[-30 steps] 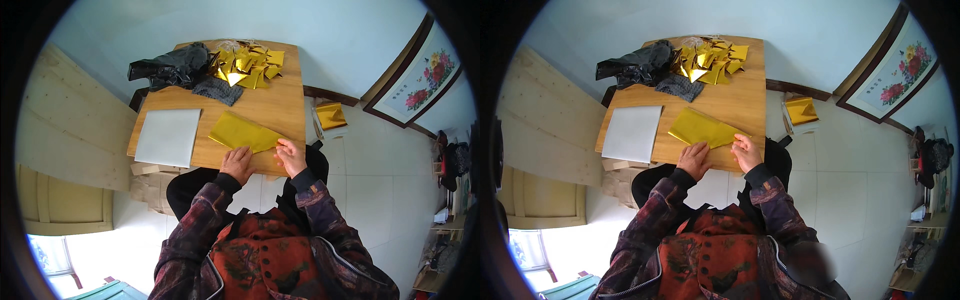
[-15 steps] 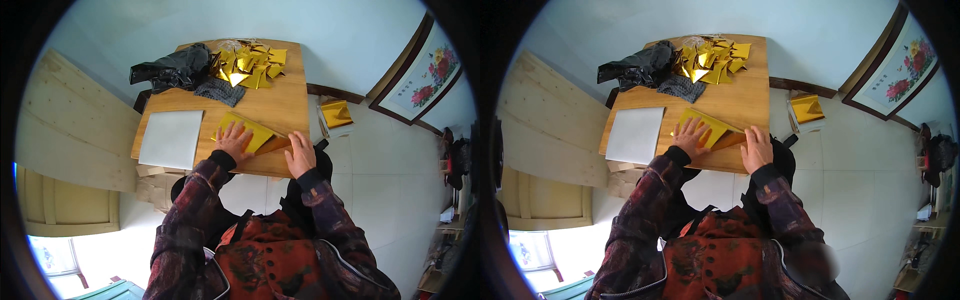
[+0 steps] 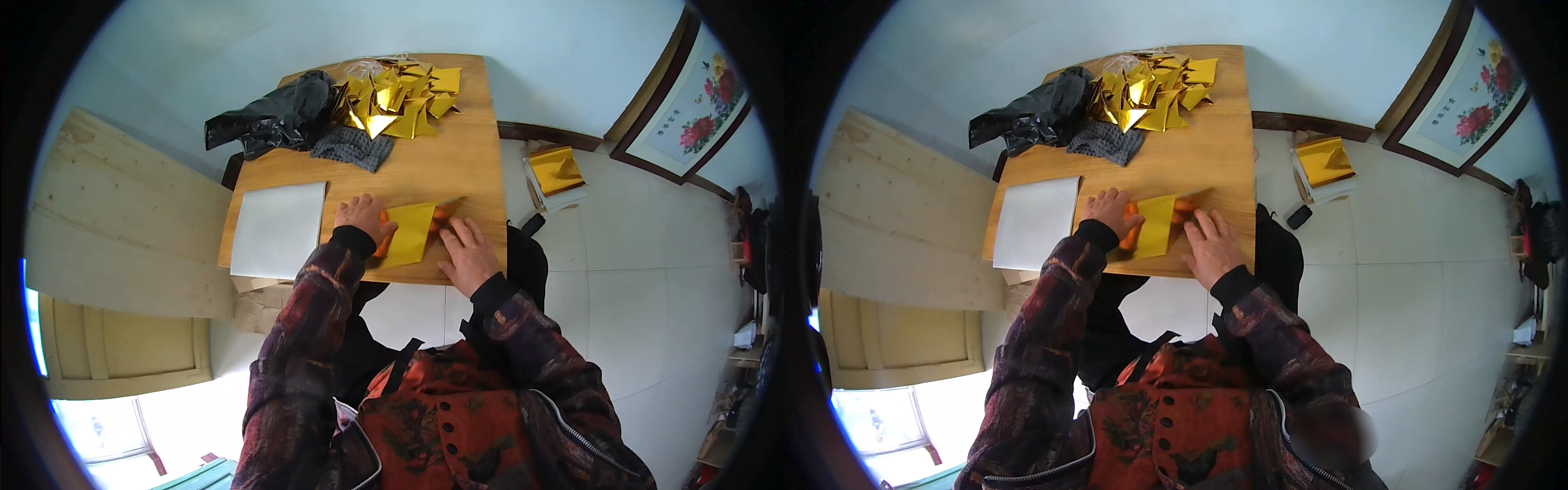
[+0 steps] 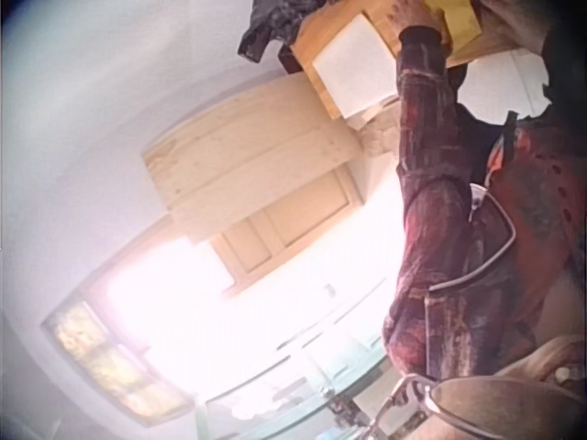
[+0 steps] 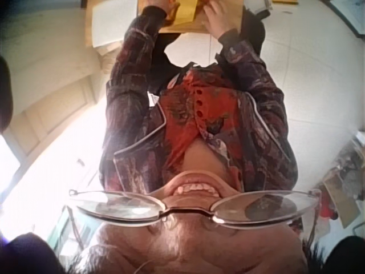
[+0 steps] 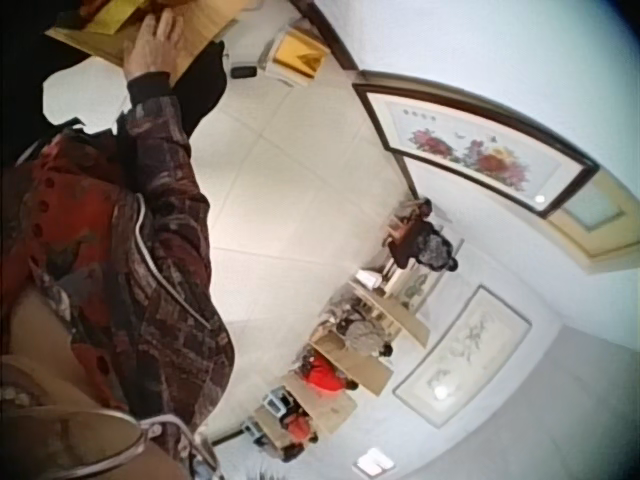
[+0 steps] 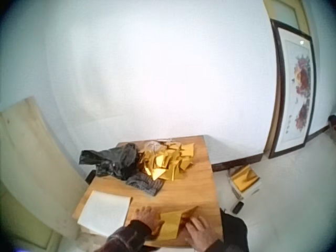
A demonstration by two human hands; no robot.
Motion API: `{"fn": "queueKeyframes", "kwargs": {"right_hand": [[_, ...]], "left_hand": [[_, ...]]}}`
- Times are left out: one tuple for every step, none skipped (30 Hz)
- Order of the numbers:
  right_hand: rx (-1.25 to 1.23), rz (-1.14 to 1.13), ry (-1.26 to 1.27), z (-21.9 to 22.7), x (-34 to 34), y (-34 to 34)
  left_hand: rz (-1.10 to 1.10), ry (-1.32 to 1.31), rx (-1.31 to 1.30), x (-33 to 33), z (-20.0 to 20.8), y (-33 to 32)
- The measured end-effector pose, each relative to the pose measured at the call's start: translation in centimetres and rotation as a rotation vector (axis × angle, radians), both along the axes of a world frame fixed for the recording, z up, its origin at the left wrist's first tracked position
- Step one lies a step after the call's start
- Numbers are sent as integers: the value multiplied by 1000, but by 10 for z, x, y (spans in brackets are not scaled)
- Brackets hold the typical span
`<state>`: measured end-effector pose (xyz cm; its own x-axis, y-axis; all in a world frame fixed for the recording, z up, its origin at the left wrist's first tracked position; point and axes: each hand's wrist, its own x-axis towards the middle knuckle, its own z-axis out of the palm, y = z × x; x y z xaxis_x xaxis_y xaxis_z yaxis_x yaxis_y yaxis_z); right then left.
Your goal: The person folds a sheet of gold paper on a wooden table. They fold the paper in half, then fold the corners inward to form a triangular shape, and continue folding the sides to create a compact packet.
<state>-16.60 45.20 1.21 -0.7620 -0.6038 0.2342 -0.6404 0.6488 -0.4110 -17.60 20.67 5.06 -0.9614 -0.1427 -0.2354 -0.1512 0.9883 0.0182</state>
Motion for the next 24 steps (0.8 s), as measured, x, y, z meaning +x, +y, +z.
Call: {"fn": "queueKeyframes", "kwargs": {"right_hand": [[-4,1,5,-2,-5,-1],[-7,8,9,-3,-8,-2],[-8,13,39,-4,-12,-5],[18,32,19,-5,-15,-9],[32,50,14,-5,-19,-14],[49,69,11,-4,-23,-19],[48,92,20,-3,-26,-25],[100,120,35,-1,-31,-31],[126,155,62,0,-36,-39],[176,179,64,3,-40,-46],[182,222,82,5,-44,-51],[198,264,130,7,-48,-55],[230,298,162,9,-53,-57],[282,324,178,10,-57,-58],[254,358,242,11,-60,-56],[287,355,230,11,-62,-57],[275,360,248,11,-66,-58],[290,363,241,9,-67,-58],[345,365,225,8,-69,-60],[321,367,234,7,-71,-61],[329,368,211,6,-73,-62],[339,373,179,4,-73,-61],[310,373,186,1,-70,-60],[278,373,200,0,-68,-58]], "left_hand": [[26,-3,-30,10,0,2],[92,-42,32,21,-2,6],[163,-79,93,33,-5,11],[226,-83,144,44,-8,14],[228,-70,210,55,-11,16],[236,-31,269,65,-14,19],[236,6,383,75,-17,22],[234,41,504,84,-19,27],[255,84,577,91,-19,31],[341,31,651,97,-17,35],[268,178,492,107,-14,39],[246,317,506,112,-9,40],[237,427,526,115,-4,41],[241,506,550,118,1,42],[246,568,642,116,6,40],[190,669,601,113,9,35],[130,769,558,107,12,30],[71,866,515,102,12,25],[47,830,533,96,10,23],[-16,829,511,87,6,20],[-78,829,489,77,0,19],[-133,822,470,69,-7,19],[-144,699,490,60,-15,19],[-154,577,476,55,-22,18]]}}
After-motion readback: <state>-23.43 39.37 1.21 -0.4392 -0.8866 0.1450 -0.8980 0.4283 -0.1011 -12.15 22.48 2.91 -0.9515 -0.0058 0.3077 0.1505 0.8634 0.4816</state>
